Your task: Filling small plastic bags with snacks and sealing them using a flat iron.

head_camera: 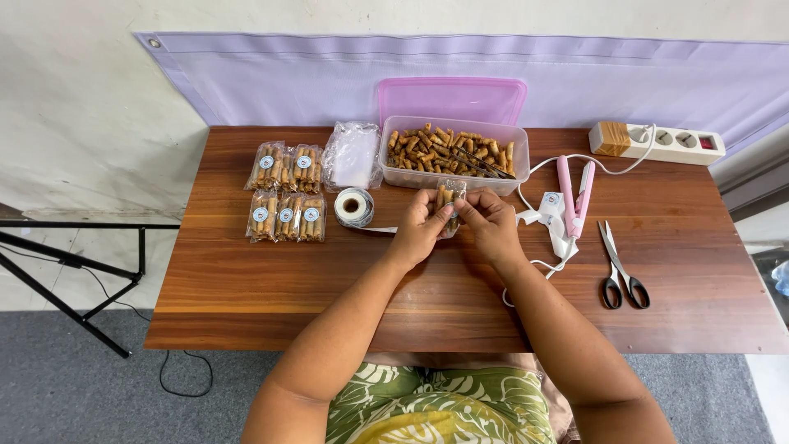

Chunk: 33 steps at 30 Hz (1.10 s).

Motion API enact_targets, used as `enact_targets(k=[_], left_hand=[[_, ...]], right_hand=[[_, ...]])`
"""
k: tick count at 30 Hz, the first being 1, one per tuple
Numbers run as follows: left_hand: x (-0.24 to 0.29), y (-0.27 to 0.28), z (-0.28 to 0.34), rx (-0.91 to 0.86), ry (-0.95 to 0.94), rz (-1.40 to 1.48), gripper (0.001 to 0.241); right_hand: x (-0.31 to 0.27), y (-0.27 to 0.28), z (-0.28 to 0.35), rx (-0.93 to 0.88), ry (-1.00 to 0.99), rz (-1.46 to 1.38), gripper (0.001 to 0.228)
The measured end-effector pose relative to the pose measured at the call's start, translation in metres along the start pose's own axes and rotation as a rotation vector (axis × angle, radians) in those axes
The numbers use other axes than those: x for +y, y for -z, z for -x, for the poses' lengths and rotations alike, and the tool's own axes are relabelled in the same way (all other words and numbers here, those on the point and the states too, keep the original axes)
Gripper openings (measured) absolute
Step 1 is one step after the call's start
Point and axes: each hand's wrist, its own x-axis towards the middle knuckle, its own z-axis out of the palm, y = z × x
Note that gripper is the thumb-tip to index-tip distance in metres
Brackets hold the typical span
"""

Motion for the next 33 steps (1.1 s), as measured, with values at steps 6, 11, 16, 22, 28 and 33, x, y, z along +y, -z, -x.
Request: enact_targets(k=[6, 11, 16, 22, 28, 33], left_hand=[[0.008, 0.002, 0.002, 0.035, 0.070, 0.079, 0.020], [0.010, 0.003, 0.003, -0.021, 0.083, 0.118, 0.026], [0.020, 0.000, 0.006, -0.002, 0.099, 0.157, 0.028], [0.011, 0.003, 0.004, -0.037, 0.089, 0.131, 0.033], [0.015, 0.000, 0.007, -0.049, 0.115, 0.125, 0.035], [0.016, 0.001, 0.004, -0.048, 0.093, 0.109, 0.037]], right_hand=[[-0.016, -0.011, 0.006, -0.009, -0.051, -0.012, 0.015], [0.004, 0.002, -0.001, 0.027, -0.077, 0.032, 0.016], [0.001, 0.000, 0.000, 0.031, -0.182, -0.043, 0.030], [-0.001, -0.005, 0.000, 0.030, -0.217, -0.120, 0.016], [0.007, 0.001, -0.003, 0.022, -0.295, -0.151, 0.025], [-0.006, -0.003, -0.002, -0.043, -0.298, -0.203, 0.012]])
